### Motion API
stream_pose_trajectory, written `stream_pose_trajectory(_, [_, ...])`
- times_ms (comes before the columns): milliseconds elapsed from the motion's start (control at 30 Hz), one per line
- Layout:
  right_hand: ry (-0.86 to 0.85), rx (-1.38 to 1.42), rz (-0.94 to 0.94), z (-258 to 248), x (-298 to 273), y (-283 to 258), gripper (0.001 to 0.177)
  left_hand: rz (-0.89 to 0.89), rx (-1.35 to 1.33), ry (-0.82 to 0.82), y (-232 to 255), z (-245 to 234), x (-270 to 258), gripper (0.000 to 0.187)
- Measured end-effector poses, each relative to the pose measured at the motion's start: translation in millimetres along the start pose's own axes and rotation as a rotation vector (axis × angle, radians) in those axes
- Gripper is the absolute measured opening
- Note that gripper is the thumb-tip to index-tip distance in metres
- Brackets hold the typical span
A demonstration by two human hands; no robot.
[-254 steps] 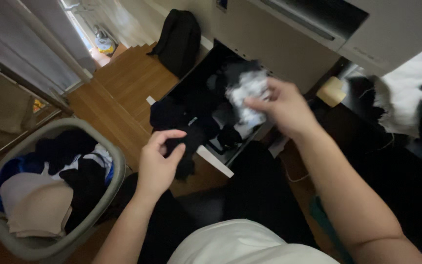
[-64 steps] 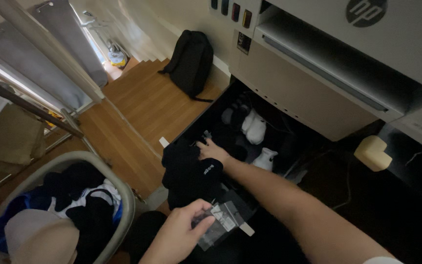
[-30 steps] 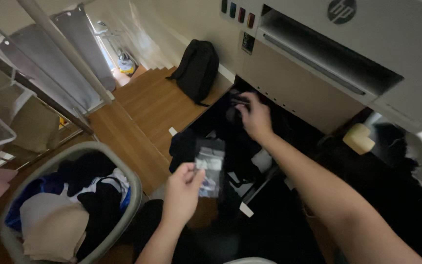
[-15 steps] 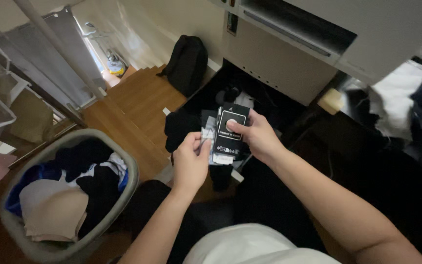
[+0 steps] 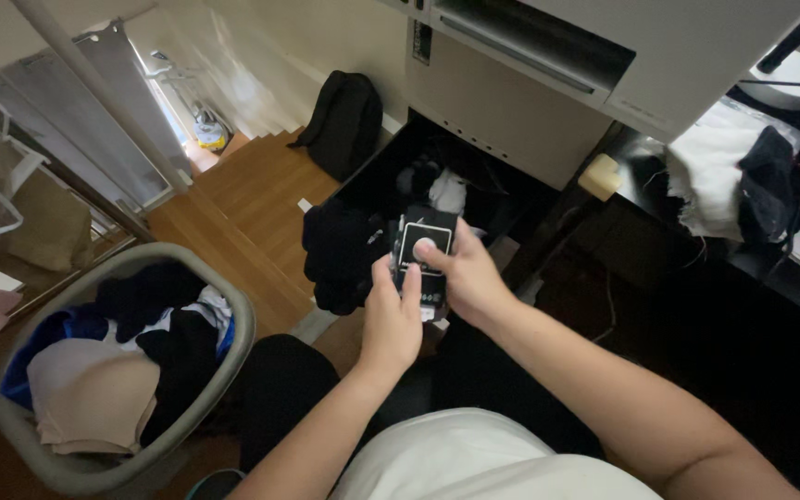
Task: The person sits on the floor and sorts through a drawer containing socks and small items. They pick up individual socks, fold them, and place them into a laundry basket. They also handle a small packaged item and a black pouch, moving them within the drawer.
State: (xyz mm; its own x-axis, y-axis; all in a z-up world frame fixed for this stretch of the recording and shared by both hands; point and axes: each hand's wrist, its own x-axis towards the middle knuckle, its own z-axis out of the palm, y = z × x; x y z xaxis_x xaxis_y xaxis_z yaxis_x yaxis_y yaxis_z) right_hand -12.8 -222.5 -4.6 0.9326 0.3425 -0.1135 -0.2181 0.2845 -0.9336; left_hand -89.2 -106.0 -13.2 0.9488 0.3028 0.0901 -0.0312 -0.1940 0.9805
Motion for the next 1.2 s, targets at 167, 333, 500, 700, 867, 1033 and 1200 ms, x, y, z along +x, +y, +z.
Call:
stream_pose_trajectory(167, [0.004,-0.087,-0.106,2.6,-2.3,1.1,0.047,-0.058,0.123,-0.037,-6.4,4.9,-2.0,0.040])
stream_pose_trajectory(333, [-0.048,-0.113,-0.108,-6.6,3.5,-13.5,0.048,-0.137,-0.068,-0.136,-3.1,5.6,4.6,0.039])
stream_pose_trajectory(500, [0.008,-0.276,-0.164,-0.4,0.7,-7.9,0.039,-0.297,-0.165,-0.174,9.8,6.9,2.6,0.042])
stream_pose_trajectory(700, [0.059,-0.487,-0.164,6.0,-0.4,-6.6,0.040,-0.265,-0.070,-0.182,8.7,6.3,0.0,0.043])
stream_pose_trajectory(867, [0.094,-0.200,-0.036,7.4,4.7,-0.3,0.052,0.169,-0.005,-0.002,-8.4,13.1,1.1,0.039])
stream_pose_trajectory(1033, [-0.131,-0.171,0.080,-0.6,13.9,14.2,0.037,-0.173,0.098,-0.024,-18.8,10.1,10.9,0.041])
stream_pose_trajectory(1200, [-0.060,-0.275,0.237,-25.5,35.5,16.1,0.032,-0.223,0.322,-0.185,-23.0,0.4,18.9,0.042])
